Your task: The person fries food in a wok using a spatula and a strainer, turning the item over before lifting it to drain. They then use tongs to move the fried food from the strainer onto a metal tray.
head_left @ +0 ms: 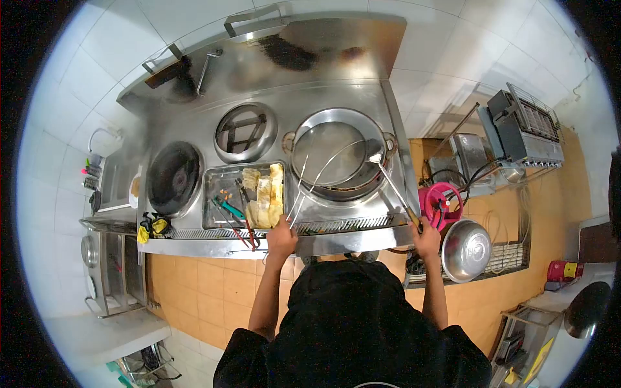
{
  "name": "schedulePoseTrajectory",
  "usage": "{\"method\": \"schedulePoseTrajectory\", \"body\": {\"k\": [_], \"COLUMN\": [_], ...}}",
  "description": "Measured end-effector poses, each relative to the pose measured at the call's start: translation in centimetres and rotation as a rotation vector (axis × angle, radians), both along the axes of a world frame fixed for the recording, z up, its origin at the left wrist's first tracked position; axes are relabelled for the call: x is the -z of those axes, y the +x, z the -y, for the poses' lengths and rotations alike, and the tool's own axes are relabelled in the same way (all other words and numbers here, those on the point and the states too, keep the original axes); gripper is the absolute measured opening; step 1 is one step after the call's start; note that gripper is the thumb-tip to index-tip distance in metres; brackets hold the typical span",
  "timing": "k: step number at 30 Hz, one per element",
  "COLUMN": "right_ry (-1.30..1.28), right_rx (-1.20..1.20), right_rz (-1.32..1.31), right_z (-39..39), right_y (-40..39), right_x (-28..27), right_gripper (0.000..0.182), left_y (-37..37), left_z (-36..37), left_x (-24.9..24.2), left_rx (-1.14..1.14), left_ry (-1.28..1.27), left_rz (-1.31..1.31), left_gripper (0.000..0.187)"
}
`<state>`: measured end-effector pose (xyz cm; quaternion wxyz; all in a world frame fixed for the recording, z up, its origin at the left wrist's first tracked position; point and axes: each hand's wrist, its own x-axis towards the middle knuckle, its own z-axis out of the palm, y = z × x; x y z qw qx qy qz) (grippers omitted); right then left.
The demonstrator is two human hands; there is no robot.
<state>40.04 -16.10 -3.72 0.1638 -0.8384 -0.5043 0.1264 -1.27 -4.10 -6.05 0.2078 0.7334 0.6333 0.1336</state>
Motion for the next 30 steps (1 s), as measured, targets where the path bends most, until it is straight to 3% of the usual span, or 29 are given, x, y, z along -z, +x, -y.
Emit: {"method": "schedulePoseTrajectory", "body": {"k": [16, 28, 30], "right_ry": [0.009, 0.051, 0.021], "right_rx": [0.008, -0.012, -0.081], "right_rz": [0.04, -0.047, 0.053], "right_z": [-0.9, 1.1, 1.4], "right_y": [0.0, 2.8, 3.7], "right_x": [0.5, -0.4, -0.5], "right_gripper": [0.038, 0.035, 0.035], "left_y": [-5.7, -6.2, -6.0], "left_z": [-1.0, -2.1, -2.3], "left_x": [-0.4, -1.2, -1.6], "left_rx": [0.094, 0.042, 0.046], "left_ry": [0.117, 0.108, 0.112], "left_rz": [-0.284, -0.231, -0.221], "left_gripper": [0.031, 0.025, 0.025]}}
